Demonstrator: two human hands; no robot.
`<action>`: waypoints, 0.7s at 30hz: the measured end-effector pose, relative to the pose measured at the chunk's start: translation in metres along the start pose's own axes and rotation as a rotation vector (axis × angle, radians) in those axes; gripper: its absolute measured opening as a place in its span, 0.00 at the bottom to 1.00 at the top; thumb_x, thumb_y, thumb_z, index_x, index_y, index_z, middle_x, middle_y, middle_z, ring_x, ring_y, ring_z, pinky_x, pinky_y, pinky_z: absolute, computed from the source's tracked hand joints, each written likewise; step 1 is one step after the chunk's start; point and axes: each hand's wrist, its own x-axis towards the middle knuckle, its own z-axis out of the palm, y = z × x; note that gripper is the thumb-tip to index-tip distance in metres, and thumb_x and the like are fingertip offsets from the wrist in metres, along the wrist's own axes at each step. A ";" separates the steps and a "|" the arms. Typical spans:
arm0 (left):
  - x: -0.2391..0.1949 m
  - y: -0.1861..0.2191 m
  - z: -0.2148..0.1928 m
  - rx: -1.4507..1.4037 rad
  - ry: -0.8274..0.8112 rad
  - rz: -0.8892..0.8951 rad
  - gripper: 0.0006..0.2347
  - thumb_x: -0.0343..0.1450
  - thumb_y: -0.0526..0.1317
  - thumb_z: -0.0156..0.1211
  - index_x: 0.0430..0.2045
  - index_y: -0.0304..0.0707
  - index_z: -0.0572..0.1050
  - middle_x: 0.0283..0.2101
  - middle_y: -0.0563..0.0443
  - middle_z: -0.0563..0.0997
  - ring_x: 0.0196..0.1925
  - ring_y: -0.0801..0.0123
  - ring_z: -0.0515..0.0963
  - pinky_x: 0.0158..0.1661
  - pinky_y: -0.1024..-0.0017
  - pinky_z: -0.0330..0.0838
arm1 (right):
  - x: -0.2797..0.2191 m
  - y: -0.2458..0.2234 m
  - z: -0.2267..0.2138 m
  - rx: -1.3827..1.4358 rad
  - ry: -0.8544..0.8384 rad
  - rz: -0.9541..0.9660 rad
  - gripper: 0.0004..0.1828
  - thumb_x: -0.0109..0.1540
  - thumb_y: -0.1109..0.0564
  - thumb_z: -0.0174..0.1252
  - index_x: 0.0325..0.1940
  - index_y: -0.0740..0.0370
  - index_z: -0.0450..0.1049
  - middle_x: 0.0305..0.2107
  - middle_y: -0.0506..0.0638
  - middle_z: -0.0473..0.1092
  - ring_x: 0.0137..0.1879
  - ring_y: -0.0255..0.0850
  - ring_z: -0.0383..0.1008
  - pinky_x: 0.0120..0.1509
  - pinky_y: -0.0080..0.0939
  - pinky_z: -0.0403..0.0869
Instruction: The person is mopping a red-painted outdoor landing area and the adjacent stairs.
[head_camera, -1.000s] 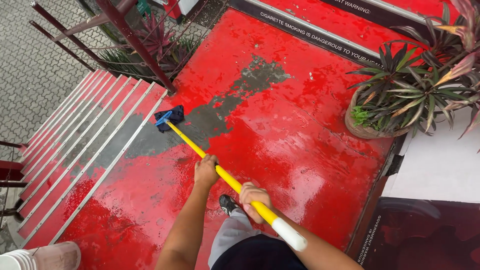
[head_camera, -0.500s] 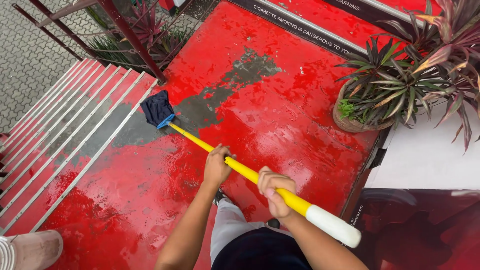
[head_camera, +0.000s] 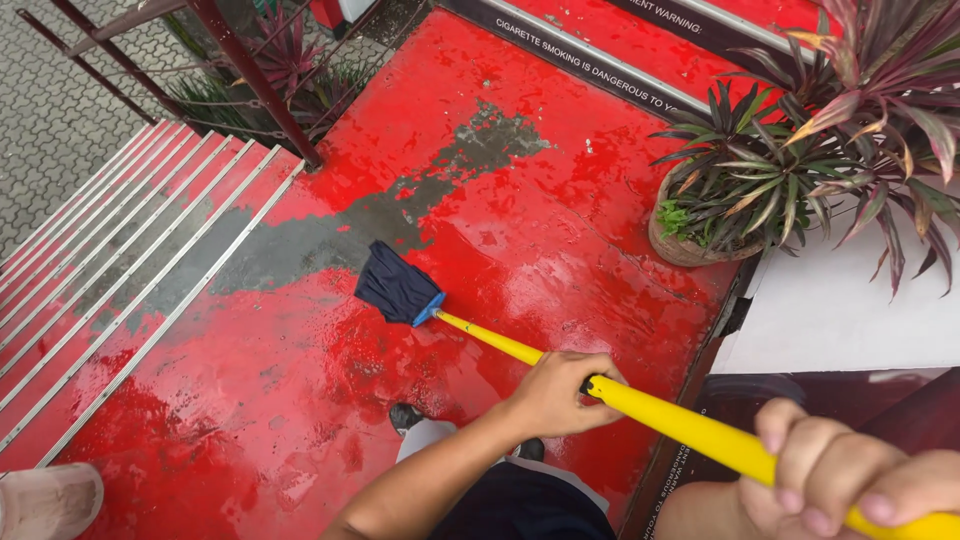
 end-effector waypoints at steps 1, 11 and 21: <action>0.004 -0.001 -0.008 -0.004 -0.005 0.009 0.11 0.64 0.44 0.69 0.34 0.39 0.78 0.33 0.49 0.83 0.36 0.61 0.85 0.40 0.66 0.78 | 0.014 0.010 0.016 -0.010 -0.001 -0.004 0.11 0.72 0.50 0.47 0.40 0.58 0.66 0.19 0.50 0.73 0.26 0.40 0.69 0.43 0.55 0.68; -0.011 -0.076 -0.149 -0.619 0.226 0.171 0.28 0.74 0.49 0.59 0.65 0.38 0.54 0.71 0.39 0.58 0.76 0.55 0.59 0.73 0.56 0.53 | 0.105 0.240 0.111 -0.337 0.223 0.158 0.13 0.70 0.52 0.58 0.43 0.63 0.65 0.32 0.52 0.67 0.38 0.39 0.68 0.48 0.40 0.70; -0.083 -0.137 -0.308 -0.359 0.427 0.076 0.34 0.72 0.52 0.59 0.70 0.34 0.56 0.79 0.36 0.53 0.83 0.49 0.51 0.77 0.53 0.46 | 0.075 0.485 0.171 -0.332 0.212 0.681 0.06 0.64 0.63 0.58 0.34 0.59 0.69 0.29 0.40 0.67 0.37 0.27 0.65 0.41 0.31 0.67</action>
